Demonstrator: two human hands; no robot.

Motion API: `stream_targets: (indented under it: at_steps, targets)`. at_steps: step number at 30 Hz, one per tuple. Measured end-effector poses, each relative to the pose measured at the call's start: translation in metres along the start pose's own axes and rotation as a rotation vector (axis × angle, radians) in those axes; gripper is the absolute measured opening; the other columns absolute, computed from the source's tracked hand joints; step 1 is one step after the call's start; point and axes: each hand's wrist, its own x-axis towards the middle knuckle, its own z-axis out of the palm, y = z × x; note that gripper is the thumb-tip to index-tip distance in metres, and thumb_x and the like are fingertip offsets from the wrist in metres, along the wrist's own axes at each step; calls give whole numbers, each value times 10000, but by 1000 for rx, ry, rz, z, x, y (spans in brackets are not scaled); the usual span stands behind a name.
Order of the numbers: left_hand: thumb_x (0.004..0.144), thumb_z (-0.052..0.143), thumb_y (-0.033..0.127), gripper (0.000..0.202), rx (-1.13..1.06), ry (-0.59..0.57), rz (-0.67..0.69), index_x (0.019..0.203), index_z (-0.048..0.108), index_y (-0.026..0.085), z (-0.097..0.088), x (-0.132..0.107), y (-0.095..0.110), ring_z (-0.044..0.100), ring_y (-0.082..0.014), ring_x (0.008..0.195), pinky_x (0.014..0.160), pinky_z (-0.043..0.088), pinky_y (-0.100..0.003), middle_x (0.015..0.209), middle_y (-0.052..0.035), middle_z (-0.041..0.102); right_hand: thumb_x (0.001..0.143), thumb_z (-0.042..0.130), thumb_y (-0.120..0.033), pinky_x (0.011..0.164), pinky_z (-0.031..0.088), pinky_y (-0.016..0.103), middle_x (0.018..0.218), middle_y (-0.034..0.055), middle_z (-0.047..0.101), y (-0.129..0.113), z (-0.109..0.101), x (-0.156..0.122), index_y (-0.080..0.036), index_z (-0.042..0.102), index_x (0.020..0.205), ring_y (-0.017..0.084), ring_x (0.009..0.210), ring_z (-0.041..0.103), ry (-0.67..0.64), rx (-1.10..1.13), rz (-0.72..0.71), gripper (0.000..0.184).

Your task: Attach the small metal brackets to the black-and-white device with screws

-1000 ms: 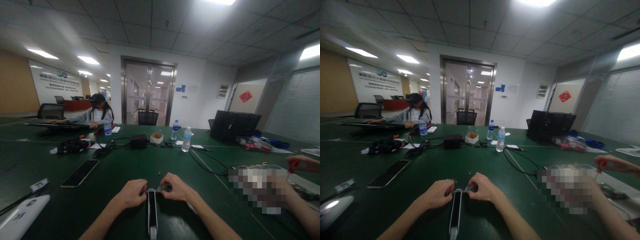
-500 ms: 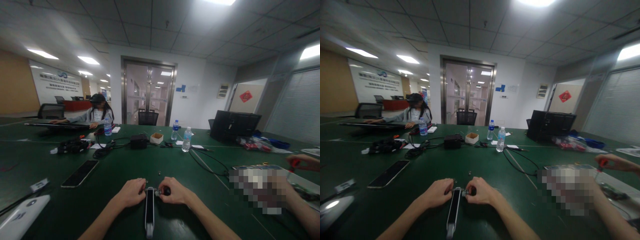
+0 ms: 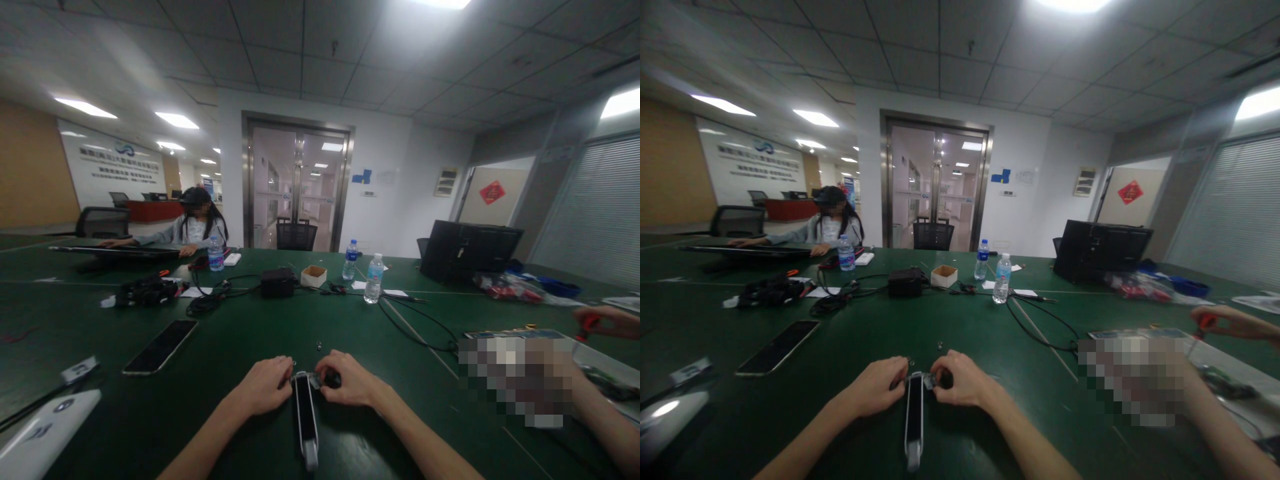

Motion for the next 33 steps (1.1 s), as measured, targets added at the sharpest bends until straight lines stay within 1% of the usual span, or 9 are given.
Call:
stream_targets:
  at_steps: [6,12,16,24,33]
  targets:
    - [840,464,229,51,-5,-6,2,846,505,201,-2,-1,2,567,-186,785,647,404,-271,909,-36,602,703,654,-245,805,437,270,953,43,628,5,5,2,-169,649,1028,174,895,550,-24,-41,-3,334]
    - [839,456,225,60,-11,10,7,848,508,196,3,1,-1,569,-193,787,649,415,-276,901,-42,599,704,647,-235,826,437,285,972,52,621,7,7,3,-165,642,1048,182,912,541,-22,-64,-6,352]
    - [851,448,228,64,-17,0,-3,855,505,199,4,1,-1,568,-196,800,653,422,-280,916,-46,594,717,638,-231,839,434,289,992,56,619,6,7,3,-167,643,1041,187,934,540,-31,-66,5,331]
    - [876,429,227,69,7,-13,-12,879,495,206,0,-2,4,569,-194,822,682,433,-283,947,-53,590,746,608,-227,845,430,292,1026,60,614,3,6,2,-178,644,1046,196,963,546,-52,-73,10,306]
    - [892,429,247,90,-8,-38,-37,888,508,203,-3,-3,6,574,-197,825,675,441,-286,952,-54,593,761,601,-230,831,434,284,1007,67,608,-5,0,1,-164,649,1029,190,933,554,-61,-82,2,279]
